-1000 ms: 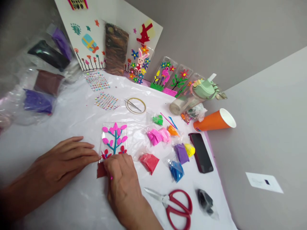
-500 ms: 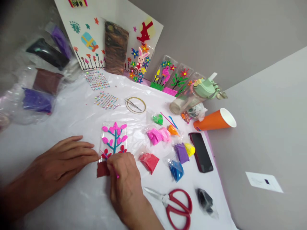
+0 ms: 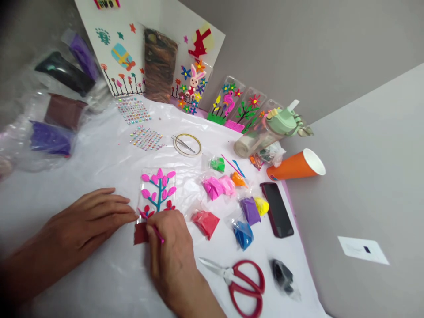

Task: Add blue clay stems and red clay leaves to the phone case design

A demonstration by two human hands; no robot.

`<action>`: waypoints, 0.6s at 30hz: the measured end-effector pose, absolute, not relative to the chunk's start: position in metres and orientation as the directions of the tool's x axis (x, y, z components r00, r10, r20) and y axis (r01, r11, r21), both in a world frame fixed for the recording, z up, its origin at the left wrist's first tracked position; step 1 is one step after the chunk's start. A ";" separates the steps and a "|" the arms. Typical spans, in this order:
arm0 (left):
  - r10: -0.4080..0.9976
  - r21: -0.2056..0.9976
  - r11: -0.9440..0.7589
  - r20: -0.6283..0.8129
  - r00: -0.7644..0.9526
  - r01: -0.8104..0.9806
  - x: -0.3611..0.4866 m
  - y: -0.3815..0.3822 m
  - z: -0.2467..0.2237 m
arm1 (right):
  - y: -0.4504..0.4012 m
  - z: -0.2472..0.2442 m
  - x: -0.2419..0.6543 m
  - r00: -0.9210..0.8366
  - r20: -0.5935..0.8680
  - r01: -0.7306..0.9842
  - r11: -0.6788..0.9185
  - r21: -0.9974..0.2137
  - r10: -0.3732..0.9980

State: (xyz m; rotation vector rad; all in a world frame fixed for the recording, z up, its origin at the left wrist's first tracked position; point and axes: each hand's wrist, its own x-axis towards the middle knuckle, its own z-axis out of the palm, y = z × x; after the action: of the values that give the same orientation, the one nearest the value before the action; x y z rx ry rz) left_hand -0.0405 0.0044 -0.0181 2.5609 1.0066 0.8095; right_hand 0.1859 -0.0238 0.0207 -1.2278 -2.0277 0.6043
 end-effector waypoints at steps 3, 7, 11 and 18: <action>0.696 0.454 -0.716 0.400 0.596 0.531 -0.038 0.004 -0.015 | -0.028 0.024 0.189 -0.203 0.313 0.586 0.371 -0.720 0.928; 0.694 0.480 -0.715 0.397 0.601 0.509 -0.034 0.003 -0.010 | -0.031 0.030 0.192 -0.159 0.354 0.613 0.373 -0.696 0.922; 0.697 0.526 -0.708 0.413 0.586 0.472 -0.030 -0.001 -0.009 | -0.032 0.042 0.196 -0.061 0.316 0.584 0.291 -0.758 0.947; 0.784 0.537 -0.619 0.373 0.496 0.574 -0.029 -0.007 -0.018 | -0.020 0.044 0.209 0.122 -0.057 0.091 -0.068 -0.994 0.991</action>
State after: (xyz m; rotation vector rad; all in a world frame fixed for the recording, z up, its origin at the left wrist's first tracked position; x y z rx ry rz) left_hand -0.0293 -0.0067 -0.0177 2.4024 1.1357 0.8576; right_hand 0.2094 -0.0202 0.0435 -1.3795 -1.1581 1.1188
